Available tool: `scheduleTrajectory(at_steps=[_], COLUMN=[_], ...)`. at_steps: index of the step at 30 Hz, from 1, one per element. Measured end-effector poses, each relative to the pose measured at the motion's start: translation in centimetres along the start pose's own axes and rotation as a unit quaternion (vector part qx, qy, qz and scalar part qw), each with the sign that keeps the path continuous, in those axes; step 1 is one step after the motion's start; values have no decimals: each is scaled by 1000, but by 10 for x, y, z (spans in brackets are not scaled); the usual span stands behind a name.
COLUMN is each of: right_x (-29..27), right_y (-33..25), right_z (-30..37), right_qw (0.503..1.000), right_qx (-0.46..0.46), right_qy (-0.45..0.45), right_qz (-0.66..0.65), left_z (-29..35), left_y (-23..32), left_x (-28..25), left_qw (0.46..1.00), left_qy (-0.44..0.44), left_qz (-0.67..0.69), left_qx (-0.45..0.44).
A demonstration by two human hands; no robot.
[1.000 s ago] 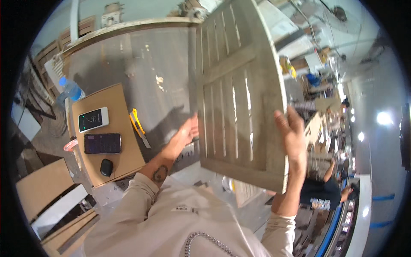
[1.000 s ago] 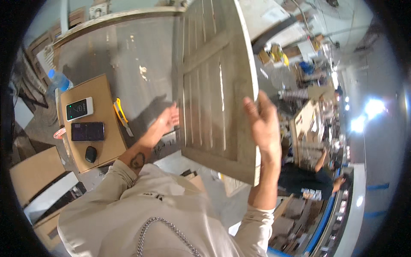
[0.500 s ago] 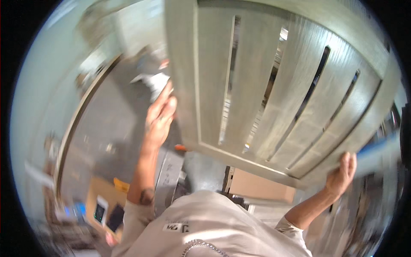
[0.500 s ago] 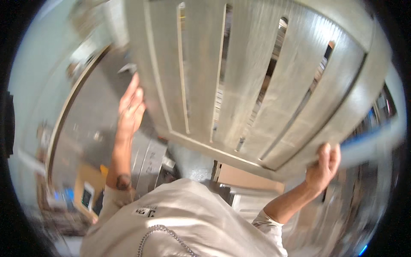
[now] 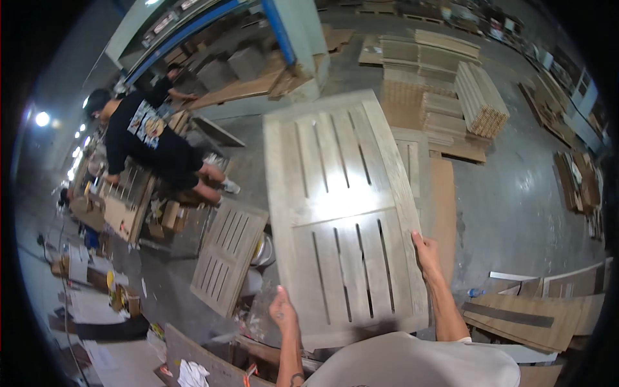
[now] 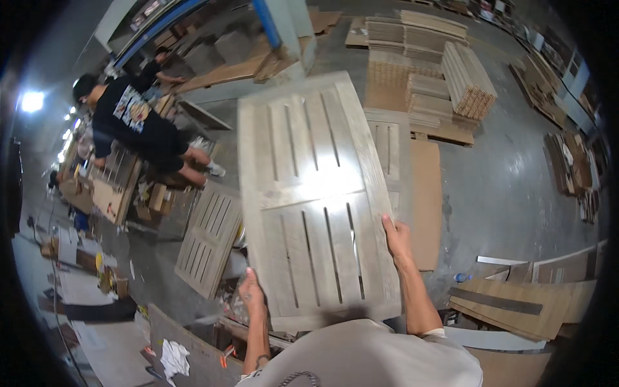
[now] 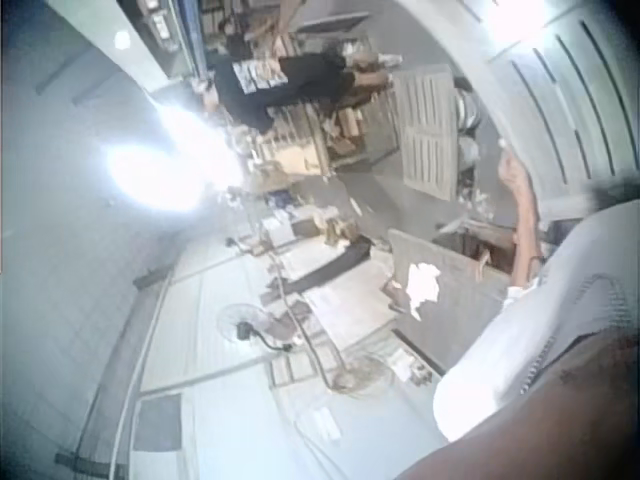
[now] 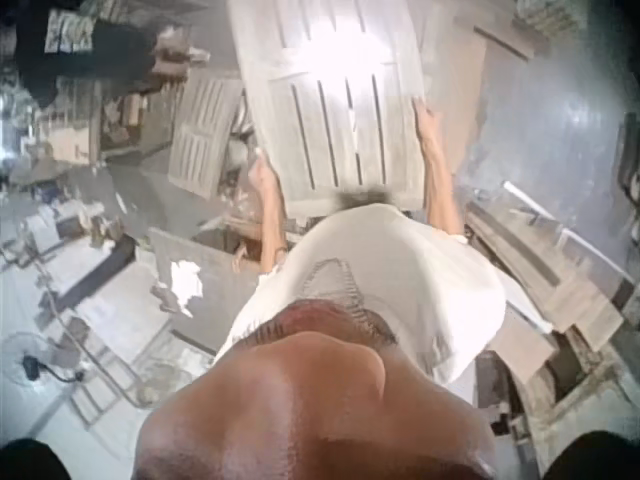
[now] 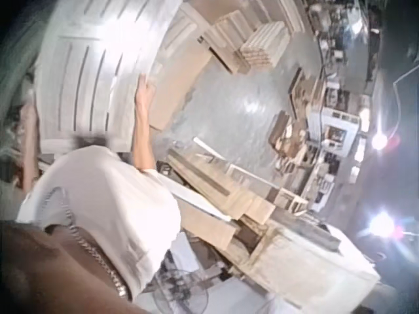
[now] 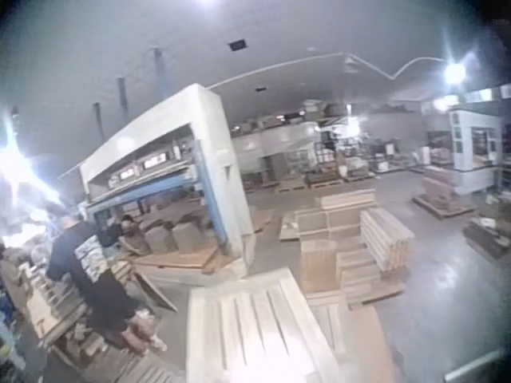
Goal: The person picks up a louvered wood panel from a work table, turns it over, places it onto a stack on the floor, and repeats the action with several other panels.
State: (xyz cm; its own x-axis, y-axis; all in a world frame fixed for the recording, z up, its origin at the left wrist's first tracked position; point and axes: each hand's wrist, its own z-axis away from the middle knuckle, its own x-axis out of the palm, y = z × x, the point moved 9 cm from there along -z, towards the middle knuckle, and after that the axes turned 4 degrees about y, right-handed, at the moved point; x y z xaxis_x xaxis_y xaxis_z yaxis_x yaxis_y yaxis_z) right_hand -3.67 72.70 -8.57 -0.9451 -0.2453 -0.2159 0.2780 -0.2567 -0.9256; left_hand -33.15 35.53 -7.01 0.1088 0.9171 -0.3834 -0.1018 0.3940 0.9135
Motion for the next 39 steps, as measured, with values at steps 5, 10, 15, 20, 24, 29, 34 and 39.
scheduleTrajectory(at_steps=[5,10,15,20,24,29,34,39], right_x=[-63,-79,-88,-70,-60,-64,-45,-51], right_y=[107,142,166,156,144,242,230,260], right_z=[-33,-59,-102,-137,-132,-65,-32,-44], right_qw=[991,982,974,980,964,932,962,962], right_qx=[64,100,166,55,-38,59,121,170], right_qy=[116,157,129,148,157,146,114,62], right_qz=[27,5,81,124,210,327,216,205], left_z=[-5,-18,-30,-56,-60,-31,-10,3], left_y=[-13,-24,-21,-60,-86,-113,-167,-142], left_x=[109,175,224,254,264,244,231,219], left_qw=[991,972,959,967,934,894,854,872], left_qy=[-82,-134,-169,-178,-241,-277,-372,-398], left_qz=[-103,-195,-227,-177,-265,-342,-353,-254], left_qx=[9,-8,22,38,11,-83,-87,-128])
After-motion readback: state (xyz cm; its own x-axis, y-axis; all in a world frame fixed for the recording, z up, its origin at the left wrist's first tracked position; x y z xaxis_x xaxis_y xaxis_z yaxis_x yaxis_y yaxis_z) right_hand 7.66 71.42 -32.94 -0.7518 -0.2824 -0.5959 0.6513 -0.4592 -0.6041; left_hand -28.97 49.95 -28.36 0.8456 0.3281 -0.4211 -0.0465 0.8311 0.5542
